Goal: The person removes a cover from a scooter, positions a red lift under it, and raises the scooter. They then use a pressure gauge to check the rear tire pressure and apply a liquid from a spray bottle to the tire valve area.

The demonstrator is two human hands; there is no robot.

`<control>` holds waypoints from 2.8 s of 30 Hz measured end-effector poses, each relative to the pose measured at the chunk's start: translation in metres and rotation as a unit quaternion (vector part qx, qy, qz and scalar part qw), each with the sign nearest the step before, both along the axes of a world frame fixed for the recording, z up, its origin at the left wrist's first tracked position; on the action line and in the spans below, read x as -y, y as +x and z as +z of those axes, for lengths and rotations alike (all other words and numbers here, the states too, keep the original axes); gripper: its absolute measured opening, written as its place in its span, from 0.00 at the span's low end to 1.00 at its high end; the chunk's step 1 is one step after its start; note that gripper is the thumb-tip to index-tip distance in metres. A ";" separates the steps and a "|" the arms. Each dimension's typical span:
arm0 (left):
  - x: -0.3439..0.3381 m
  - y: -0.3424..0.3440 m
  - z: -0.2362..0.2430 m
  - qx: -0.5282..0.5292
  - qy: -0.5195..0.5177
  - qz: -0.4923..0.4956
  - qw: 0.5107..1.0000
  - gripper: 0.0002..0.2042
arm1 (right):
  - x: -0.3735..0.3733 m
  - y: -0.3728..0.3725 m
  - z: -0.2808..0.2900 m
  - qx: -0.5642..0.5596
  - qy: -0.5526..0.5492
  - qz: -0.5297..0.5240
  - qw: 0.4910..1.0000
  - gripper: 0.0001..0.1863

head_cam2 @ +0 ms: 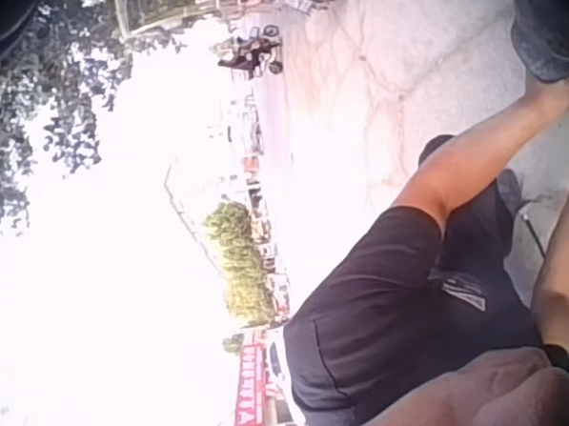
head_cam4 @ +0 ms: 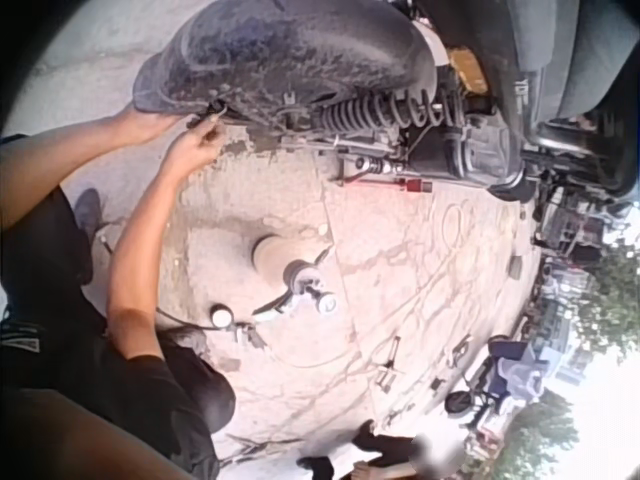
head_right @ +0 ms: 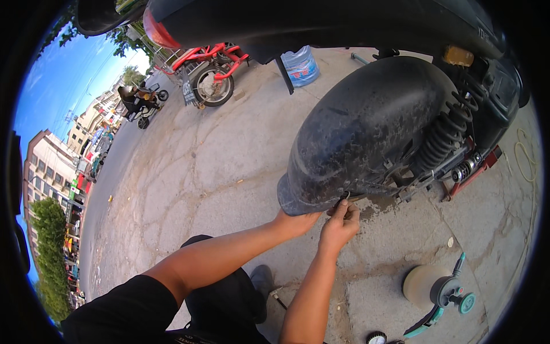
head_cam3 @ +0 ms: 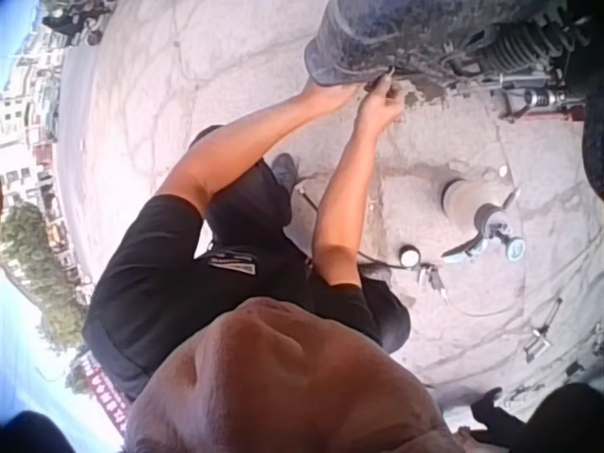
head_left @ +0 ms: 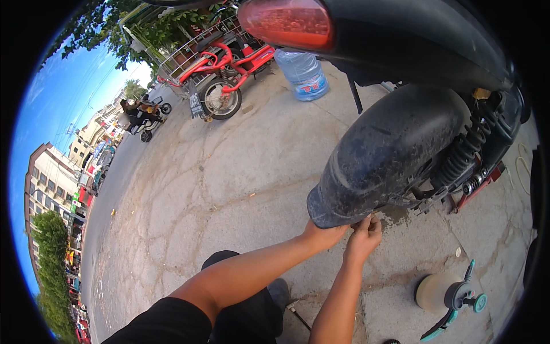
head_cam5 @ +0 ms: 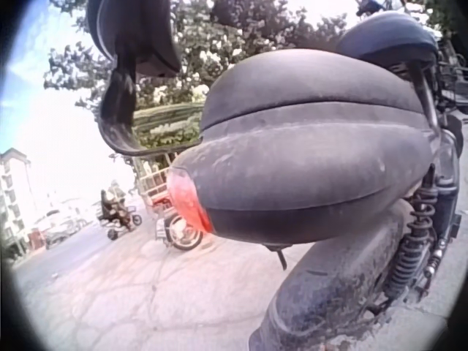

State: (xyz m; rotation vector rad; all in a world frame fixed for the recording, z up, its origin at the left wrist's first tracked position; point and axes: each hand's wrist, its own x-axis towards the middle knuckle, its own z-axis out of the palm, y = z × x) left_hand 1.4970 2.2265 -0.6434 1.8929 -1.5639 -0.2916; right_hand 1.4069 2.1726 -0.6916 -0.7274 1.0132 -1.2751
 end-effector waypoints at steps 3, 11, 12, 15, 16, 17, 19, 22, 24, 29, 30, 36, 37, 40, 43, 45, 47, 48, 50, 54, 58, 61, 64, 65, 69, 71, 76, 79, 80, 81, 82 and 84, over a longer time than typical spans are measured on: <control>-0.003 0.001 0.000 -0.056 0.010 0.012 0.998 0.12 | -0.008 0.005 -0.001 0.038 0.003 -0.029 0.999 0.16; 0.000 0.011 -0.009 0.104 -0.039 -0.047 0.993 0.12 | -0.001 0.001 0.000 -0.022 0.000 0.000 1.000 0.18; 0.001 0.012 -0.011 0.091 -0.053 -0.042 0.993 0.11 | -0.002 0.002 -0.004 -0.041 -0.013 -0.019 0.999 0.18; 0.009 -0.007 0.013 0.021 -0.049 0.012 0.999 0.10 | 0.000 0.000 0.005 -0.034 -0.007 -0.039 0.999 0.17; 0.013 -0.012 0.013 0.018 -0.047 0.008 0.999 0.10 | 0.005 -0.005 -0.001 -0.048 -0.007 -0.025 0.998 0.15; 0.015 -0.012 0.017 0.026 -0.046 0.009 0.999 0.10 | 0.009 -0.005 0.000 -0.051 0.001 -0.020 0.999 0.15; 0.017 -0.016 0.018 0.027 -0.039 0.018 0.999 0.11 | 0.008 -0.012 -0.002 -0.077 0.013 0.010 0.997 0.14; 0.017 -0.015 0.019 0.018 -0.031 0.038 0.999 0.13 | 0.001 -0.007 0.007 -0.070 0.004 -0.051 0.996 0.13; 0.017 -0.018 0.021 0.022 -0.059 0.032 0.997 0.13 | 0.001 -0.005 0.006 -0.070 -0.007 -0.043 0.997 0.13; 0.016 -0.020 0.025 0.014 -0.057 0.033 0.998 0.12 | 0.003 -0.004 -0.001 -0.121 -0.043 -0.045 0.991 0.13; 0.016 -0.020 0.026 0.021 -0.062 0.032 0.997 0.12 | 0.002 -0.004 0.003 -0.105 -0.028 -0.044 0.993 0.13; 0.018 -0.020 0.023 0.033 -0.064 0.027 0.997 0.12 | 0.008 -0.007 -0.002 -0.105 -0.020 -0.028 0.994 0.13; 0.019 -0.022 0.023 0.040 -0.067 0.023 0.997 0.12 | 0.008 -0.005 -0.010 -0.110 -0.036 -0.043 0.992 0.13; 0.017 -0.019 0.023 0.052 -0.082 0.016 0.995 0.12 | 0.003 -0.004 0.004 -0.074 -0.016 -0.051 0.996 0.12; 0.016 -0.020 0.024 0.031 -0.061 0.025 0.997 0.12 | 0.004 -0.008 0.006 -0.079 0.000 -0.025 0.997 0.12; 0.018 -0.022 0.027 0.019 -0.035 0.028 0.999 0.12 | 0.006 -0.008 -0.004 -0.094 -0.010 -0.019 0.995 0.12; 0.017 -0.021 0.026 0.029 -0.043 0.024 0.998 0.13 | 0.005 -0.006 -0.006 -0.099 -0.028 -0.025 0.994 0.12; 0.016 -0.017 0.022 0.044 -0.063 0.019 0.997 0.13 | 0.004 -0.006 -0.001 -0.082 -0.017 -0.030 0.996 0.12; 0.017 -0.016 0.021 0.057 -0.083 0.017 0.995 0.13 | 0.003 -0.012 0.008 -0.050 0.005 -0.041 0.998 0.12; 0.019 -0.021 0.025 0.037 -0.060 0.021 0.997 0.14 | 0.014 -0.016 0.000 -0.072 -0.039 -0.004 0.997 0.10; 0.018 -0.024 0.027 0.042 -0.074 0.020 0.996 0.15 | 0.031 -0.025 -0.006 -0.033 -0.037 0.076 0.996 0.09; 0.017 -0.022 0.027 0.047 -0.066 0.018 0.997 0.16 | 0.039 -0.036 -0.006 -0.112 -0.105 0.087 0.984 0.07; 0.018 -0.022 0.024 0.059 -0.065 0.023 0.996 0.16 | 0.048 -0.039 -0.014 -0.205 -0.231 0.035 0.950 0.10; 0.018 -0.021 0.023 0.062 -0.067 0.024 0.996 0.16 | 0.050 -0.039 -0.015 -0.230 -0.274 0.017 0.934 0.12; 0.017 -0.019 0.021 0.073 -0.076 0.019 0.994 0.16 | 0.053 -0.044 -0.016 -0.335 -0.366 -0.010 0.868 0.14; 0.017 -0.018 0.021 0.072 -0.075 0.021 0.994 0.17 | 0.052 -0.041 -0.017 -0.371 -0.396 -0.041 0.839 0.14; 0.015 -0.013 0.022 -0.019 -0.006 0.039 0.999 0.29 | 0.057 -0.036 -0.019 -0.363 -0.421 -0.091 0.826 0.15; 0.020 -0.021 0.023 -0.074 0.045 0.056 0.995 0.33 | 0.057 -0.042 -0.022 -0.358 -0.390 -0.107 0.842 0.13; 0.022 -0.025 0.024 -0.100 0.066 0.062 0.991 0.33 | 0.056 -0.046 -0.024 -0.357 -0.373 -0.115 0.849 0.13; 0.021 -0.025 0.028 -0.138 0.097 0.067 0.983 0.33 | 0.050 -0.052 -0.020 -0.346 -0.339 -0.109 0.868 0.13; 0.021 -0.021 0.023 -0.143 0.116 0.055 0.981 0.34 | 0.040 -0.062 -0.016 -0.338 -0.304 -0.105 0.885 0.14; 0.009 0.013 0.007 -0.111 0.137 0.027 0.984 0.34 | 0.018 -0.078 0.017 -0.304 -0.285 -0.124 0.901 0.15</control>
